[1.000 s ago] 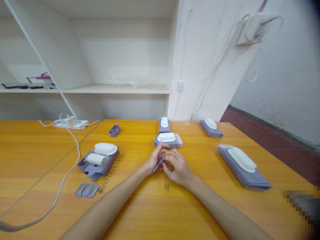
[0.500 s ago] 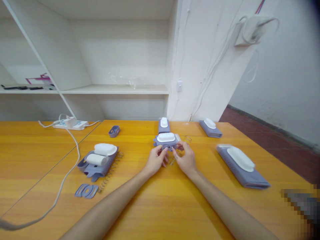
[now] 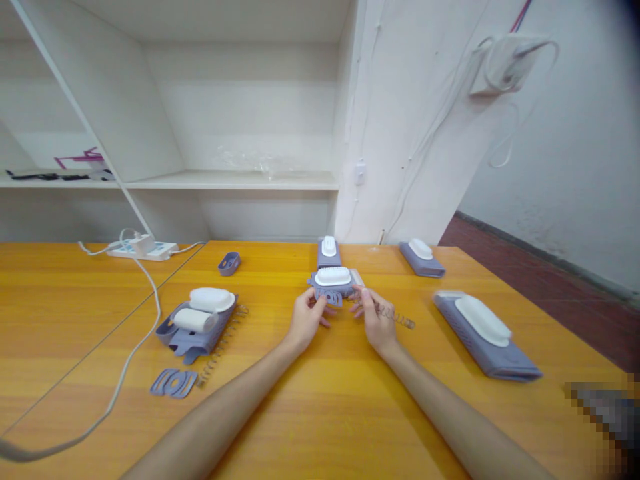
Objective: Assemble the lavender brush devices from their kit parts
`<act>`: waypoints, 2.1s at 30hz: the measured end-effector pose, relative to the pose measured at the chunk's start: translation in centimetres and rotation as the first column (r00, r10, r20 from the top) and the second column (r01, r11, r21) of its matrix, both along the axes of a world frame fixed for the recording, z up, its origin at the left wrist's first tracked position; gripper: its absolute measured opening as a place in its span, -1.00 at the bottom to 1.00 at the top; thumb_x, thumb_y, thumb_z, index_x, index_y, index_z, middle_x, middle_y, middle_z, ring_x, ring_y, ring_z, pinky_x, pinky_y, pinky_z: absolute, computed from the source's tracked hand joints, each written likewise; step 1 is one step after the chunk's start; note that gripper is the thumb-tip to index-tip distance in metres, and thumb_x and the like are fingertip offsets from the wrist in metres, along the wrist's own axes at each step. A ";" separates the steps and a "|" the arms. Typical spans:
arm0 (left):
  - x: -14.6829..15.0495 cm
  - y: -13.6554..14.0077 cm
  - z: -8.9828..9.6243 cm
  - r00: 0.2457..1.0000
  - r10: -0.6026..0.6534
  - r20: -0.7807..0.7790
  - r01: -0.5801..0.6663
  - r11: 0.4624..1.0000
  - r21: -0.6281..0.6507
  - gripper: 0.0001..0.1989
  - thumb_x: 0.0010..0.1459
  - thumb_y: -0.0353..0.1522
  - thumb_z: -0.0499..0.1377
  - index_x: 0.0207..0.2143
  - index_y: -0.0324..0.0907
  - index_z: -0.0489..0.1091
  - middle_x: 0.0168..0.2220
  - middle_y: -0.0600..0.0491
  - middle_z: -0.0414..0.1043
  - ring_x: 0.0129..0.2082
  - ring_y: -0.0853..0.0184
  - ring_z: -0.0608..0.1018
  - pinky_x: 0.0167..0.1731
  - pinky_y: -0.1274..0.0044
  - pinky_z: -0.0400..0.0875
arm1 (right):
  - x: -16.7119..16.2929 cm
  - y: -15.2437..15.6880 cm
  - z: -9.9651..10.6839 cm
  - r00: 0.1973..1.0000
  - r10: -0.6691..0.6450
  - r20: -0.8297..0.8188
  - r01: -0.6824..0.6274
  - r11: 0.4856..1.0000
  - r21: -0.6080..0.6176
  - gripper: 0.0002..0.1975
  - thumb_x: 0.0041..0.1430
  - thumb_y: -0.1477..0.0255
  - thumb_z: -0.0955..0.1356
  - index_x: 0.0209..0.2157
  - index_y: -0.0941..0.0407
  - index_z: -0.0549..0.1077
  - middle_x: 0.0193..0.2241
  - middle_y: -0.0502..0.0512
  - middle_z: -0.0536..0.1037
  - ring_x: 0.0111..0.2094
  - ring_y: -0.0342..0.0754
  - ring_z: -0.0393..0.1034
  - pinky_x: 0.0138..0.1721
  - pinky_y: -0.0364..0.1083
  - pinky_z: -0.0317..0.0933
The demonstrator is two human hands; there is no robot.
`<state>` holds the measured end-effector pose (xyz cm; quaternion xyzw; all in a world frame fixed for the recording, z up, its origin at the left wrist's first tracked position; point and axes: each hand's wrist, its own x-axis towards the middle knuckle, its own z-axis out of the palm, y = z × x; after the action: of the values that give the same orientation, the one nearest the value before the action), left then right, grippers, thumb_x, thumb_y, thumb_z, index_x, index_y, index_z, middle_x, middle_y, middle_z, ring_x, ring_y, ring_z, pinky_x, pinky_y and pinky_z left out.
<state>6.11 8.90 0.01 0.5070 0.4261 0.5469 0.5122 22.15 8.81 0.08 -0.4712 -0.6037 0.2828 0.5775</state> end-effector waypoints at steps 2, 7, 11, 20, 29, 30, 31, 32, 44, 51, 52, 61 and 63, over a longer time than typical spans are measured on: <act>0.0 -0.1 0.1 1.000 -0.011 0.005 0.011 1.000 0.007 -0.65 0.00 -0.12 0.14 -0.36 -0.24 0.27 -0.37 -0.01 0.44 -0.46 0.32 0.55 -0.68 0.61 0.40 | 0.0 0.3 0.0 0.997 0.020 -0.078 -0.023 0.999 -0.039 -0.54 0.17 0.12 0.20 -0.16 0.19 0.47 -0.41 0.15 0.55 -0.52 -0.06 0.44 -0.56 -0.13 0.34; 0.1 -0.1 0.1 1.000 -0.007 0.008 0.007 1.000 -0.009 -0.69 -0.01 -0.16 0.16 -0.38 -0.22 0.22 -0.40 0.01 0.46 -0.47 0.31 0.56 -0.66 0.61 0.40 | 0.1 1.0 0.0 0.966 0.046 -0.255 -0.073 0.993 -0.097 -0.55 0.07 0.13 0.31 -0.18 0.21 0.45 -0.38 0.16 0.55 -0.51 -0.03 0.45 -0.53 -0.06 0.40; 0.3 0.0 0.0 0.999 0.004 0.043 -0.003 1.000 -0.027 -0.65 -0.05 -0.16 0.21 -0.41 -0.18 0.12 -0.45 0.06 0.47 -0.50 0.31 0.57 -0.67 0.63 0.36 | 0.1 1.3 -0.1 0.949 0.073 -0.306 -0.110 0.988 -0.106 -0.58 -0.01 0.20 0.39 -0.18 0.20 0.46 -0.38 0.16 0.56 -0.46 0.00 0.47 -0.45 -0.02 0.43; 0.4 0.4 -0.5 0.994 0.094 0.053 -0.093 0.995 -0.022 -0.58 -0.06 -0.10 0.20 -0.32 -0.16 0.11 -0.49 0.13 0.43 -0.59 0.40 0.52 -0.74 0.69 0.28 | -0.3 1.2 -0.1 0.963 0.125 -0.241 -0.146 0.987 -0.073 -0.60 -0.14 0.26 0.45 -0.22 0.14 0.48 -0.26 0.15 0.53 -0.36 -0.02 0.46 -0.42 -0.04 0.45; 0.4 0.3 -0.6 0.999 0.042 -0.015 -0.042 0.999 0.032 -0.63 0.02 -0.14 0.16 -0.24 -0.16 0.15 -0.57 0.18 0.36 -0.64 0.43 0.46 -0.75 0.69 0.27 | -0.2 0.9 0.3 0.969 0.103 -0.222 -0.136 0.981 -0.141 -0.65 -0.03 0.21 0.40 -0.28 0.18 0.46 -0.56 0.05 0.54 -0.66 -0.13 0.36 -0.64 -0.15 0.27; 0.4 0.2 -0.6 0.999 0.032 -0.020 -0.031 0.999 0.038 -0.62 0.03 -0.14 0.16 -0.21 -0.15 0.14 -0.58 0.19 0.35 -0.65 0.43 0.46 -0.75 0.69 0.27 | -0.2 0.9 0.3 0.969 0.108 -0.224 -0.141 0.980 -0.139 -0.66 -0.03 0.21 0.40 -0.30 0.18 0.46 -0.57 0.04 0.53 -0.67 -0.13 0.35 -0.64 -0.16 0.26; 0.4 0.1 -0.6 1.000 0.022 -0.022 -0.021 0.999 0.043 -0.61 0.04 -0.15 0.16 -0.18 -0.14 0.14 -0.59 0.21 0.34 -0.67 0.44 0.45 -0.75 0.69 0.27 | -0.2 0.9 0.2 0.968 0.112 -0.223 -0.145 0.979 -0.141 -0.67 -0.02 0.20 0.40 -0.32 0.18 0.45 -0.59 0.04 0.53 -0.68 -0.13 0.35 -0.65 -0.16 0.26; 0.5 0.0 -0.6 1.000 0.014 -0.025 -0.013 0.999 0.047 -0.60 0.04 -0.15 0.15 -0.14 -0.13 0.13 -0.59 0.22 0.34 -0.68 0.44 0.45 -0.75 0.69 0.27 | -0.2 0.9 0.2 0.968 0.115 -0.221 -0.149 0.978 -0.145 -0.67 -0.02 0.19 0.39 -0.34 0.18 0.45 -0.61 0.03 0.52 -0.70 -0.13 0.34 -0.66 -0.16 0.25; 0.7 -0.5 -0.8 0.977 -0.028 -0.213 0.058 0.989 0.136 -0.68 0.09 -0.20 0.12 -0.18 -0.23 0.40 -0.38 -0.01 0.47 -0.49 0.38 0.50 -0.58 0.60 0.42 | -0.2 1.0 -0.1 0.974 0.143 -0.176 -0.174 0.968 -0.179 -0.68 0.01 0.17 0.37 -0.43 0.17 0.42 -0.69 0.00 0.47 -0.75 -0.15 0.31 -0.70 -0.19 0.20; 0.7 -0.4 -0.9 0.973 -0.004 -0.232 0.038 0.989 0.143 -0.68 0.06 -0.23 0.15 -0.17 -0.23 0.41 -0.36 -0.03 0.49 -0.47 0.37 0.51 -0.55 0.60 0.43 | -0.5 0.9 0.0 0.980 0.141 -0.138 -0.165 0.969 -0.185 -0.69 -0.02 0.17 0.38 -0.44 0.17 0.44 -0.70 0.00 0.46 -0.72 -0.15 0.31 -0.67 -0.19 0.21; 0.7 -0.4 -0.9 0.974 -0.002 -0.228 0.035 0.989 0.142 -0.68 0.07 -0.23 0.14 -0.18 -0.23 0.41 -0.37 -0.03 0.49 -0.47 0.36 0.51 -0.56 0.59 0.42 | -0.5 0.8 0.1 0.980 0.157 -0.123 -0.178 0.967 -0.185 -0.69 -0.02 0.17 0.39 -0.44 0.17 0.45 -0.71 -0.01 0.46 -0.72 -0.15 0.31 -0.67 -0.18 0.22; 0.5 -0.4 -0.6 0.977 -0.032 -0.210 0.062 0.988 0.139 -0.65 0.08 -0.27 0.14 -0.08 -0.20 0.34 -0.26 -0.06 0.45 -0.32 0.29 0.51 -0.51 0.58 0.45 | -0.8 0.6 0.2 0.966 0.218 -0.138 -0.244 0.946 -0.214 -0.61 -0.04 0.22 0.40 -0.21 0.18 0.46 -0.69 -0.04 0.45 -0.71 -0.15 0.31 -0.68 -0.18 0.20; 0.5 -0.4 -0.7 0.973 -0.039 -0.228 0.078 0.983 0.165 -0.65 0.07 -0.29 0.15 -0.07 -0.18 0.34 -0.22 -0.06 0.44 -0.29 0.30 0.50 -0.47 0.59 0.45 | -0.7 0.6 0.1 0.961 0.229 -0.155 -0.260 0.940 -0.223 -0.62 -0.04 0.22 0.40 -0.23 0.19 0.45 -0.69 -0.03 0.45 -0.72 -0.15 0.30 -0.68 -0.18 0.20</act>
<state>6.66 8.50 -0.65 0.6202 0.4171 0.5056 0.4309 21.47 9.43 0.21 -0.4404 -0.5809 0.4530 0.5133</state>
